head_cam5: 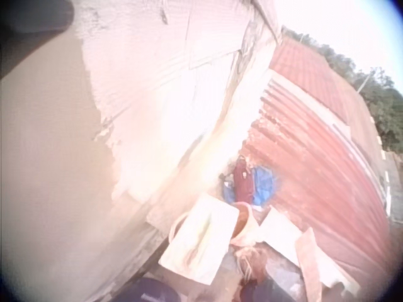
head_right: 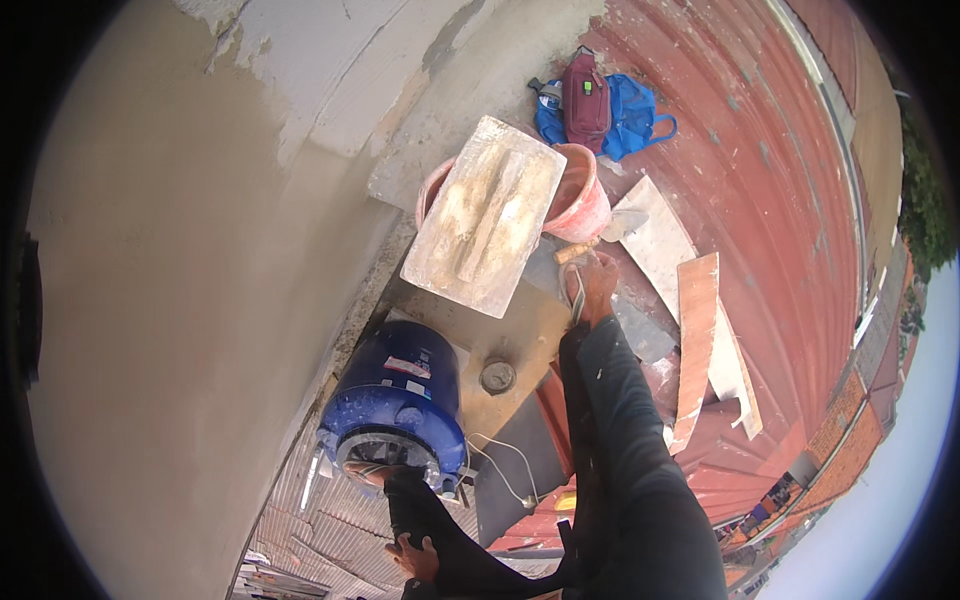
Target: The person applies plaster to a concrete ledge using a trowel and a hawk, then smooths the surface with a yellow sponge and their fingers.
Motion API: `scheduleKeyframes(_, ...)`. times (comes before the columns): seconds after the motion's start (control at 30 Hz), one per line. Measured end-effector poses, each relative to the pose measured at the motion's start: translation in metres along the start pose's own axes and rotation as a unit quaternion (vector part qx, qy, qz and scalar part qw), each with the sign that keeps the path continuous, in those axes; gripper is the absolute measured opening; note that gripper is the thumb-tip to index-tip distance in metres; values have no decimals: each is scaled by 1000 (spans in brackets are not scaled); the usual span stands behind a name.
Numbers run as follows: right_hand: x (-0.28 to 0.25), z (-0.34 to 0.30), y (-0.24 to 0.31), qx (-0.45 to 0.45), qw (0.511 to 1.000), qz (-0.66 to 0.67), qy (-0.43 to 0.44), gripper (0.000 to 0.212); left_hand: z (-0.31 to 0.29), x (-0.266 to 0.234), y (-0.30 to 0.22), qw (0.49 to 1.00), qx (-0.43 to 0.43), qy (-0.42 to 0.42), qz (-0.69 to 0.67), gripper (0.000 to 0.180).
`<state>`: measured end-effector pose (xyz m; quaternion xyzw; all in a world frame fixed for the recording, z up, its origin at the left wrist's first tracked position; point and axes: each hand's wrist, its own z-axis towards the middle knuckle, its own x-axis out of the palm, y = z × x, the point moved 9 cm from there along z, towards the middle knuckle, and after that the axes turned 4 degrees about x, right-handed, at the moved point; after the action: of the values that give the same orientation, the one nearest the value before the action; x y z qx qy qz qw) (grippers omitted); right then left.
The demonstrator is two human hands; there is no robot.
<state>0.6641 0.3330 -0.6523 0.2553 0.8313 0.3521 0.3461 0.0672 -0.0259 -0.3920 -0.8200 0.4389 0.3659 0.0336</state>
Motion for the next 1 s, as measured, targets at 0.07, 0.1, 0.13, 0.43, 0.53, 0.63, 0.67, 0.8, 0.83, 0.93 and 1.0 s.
scheduleKeyframes(0.07, -5, 13, 2, -54, 995, -89, -10, 25, 4, -3, 5, 1000, -15, -1, 4, 53)
scheduleKeyframes(0.1, -4, 19, -2, -75, 989, -128, 4, 21, 6, -11, 3, 1000, -21, -13, 7, 51)
scheduleKeyframes(0.13, -2, 19, -2, -93, 981, -168, 19, 17, 8, -15, 2, 1000, -16, -18, 2, 50)
scheduleKeyframes(0.43, 53, 10, 140, -220, 970, -87, 49, 53, 5, 7, 19, 999, -20, 9, -35, 58)
scheduleKeyframes(0.53, 45, 97, 136, -173, 977, -124, 11, 62, 9, 17, 7, 998, -28, 52, -35, 65)
scheduleKeyframes(0.63, 53, 163, 129, -55, 997, -16, 50, 71, 10, 43, 17, 999, -33, 24, 3, 63)
scheduleKeyframes(0.67, 60, 178, 130, -1, 996, 43, 80, 75, 9, 54, 17, 999, -37, 16, 14, 63)
scheduleKeyframes(0.8, 79, 234, 117, 65, 994, 30, 85, 70, 11, 74, -5, 998, -54, 30, 18, 61)
scheduleKeyframes(0.83, 81, 248, 110, 77, 990, 48, 104, 73, 14, 78, -11, 998, -3, 55, -35, 62)
scheduleKeyframes(0.93, 92, 277, 95, 101, 992, -31, 64, 79, 14, 86, -22, 998, -34, 45, 25, 77)
scheduleKeyframes(1.0, 111, 289, 95, 71, 993, -69, 61, 85, 12, 95, -24, 998, -33, 26, 49, 76)
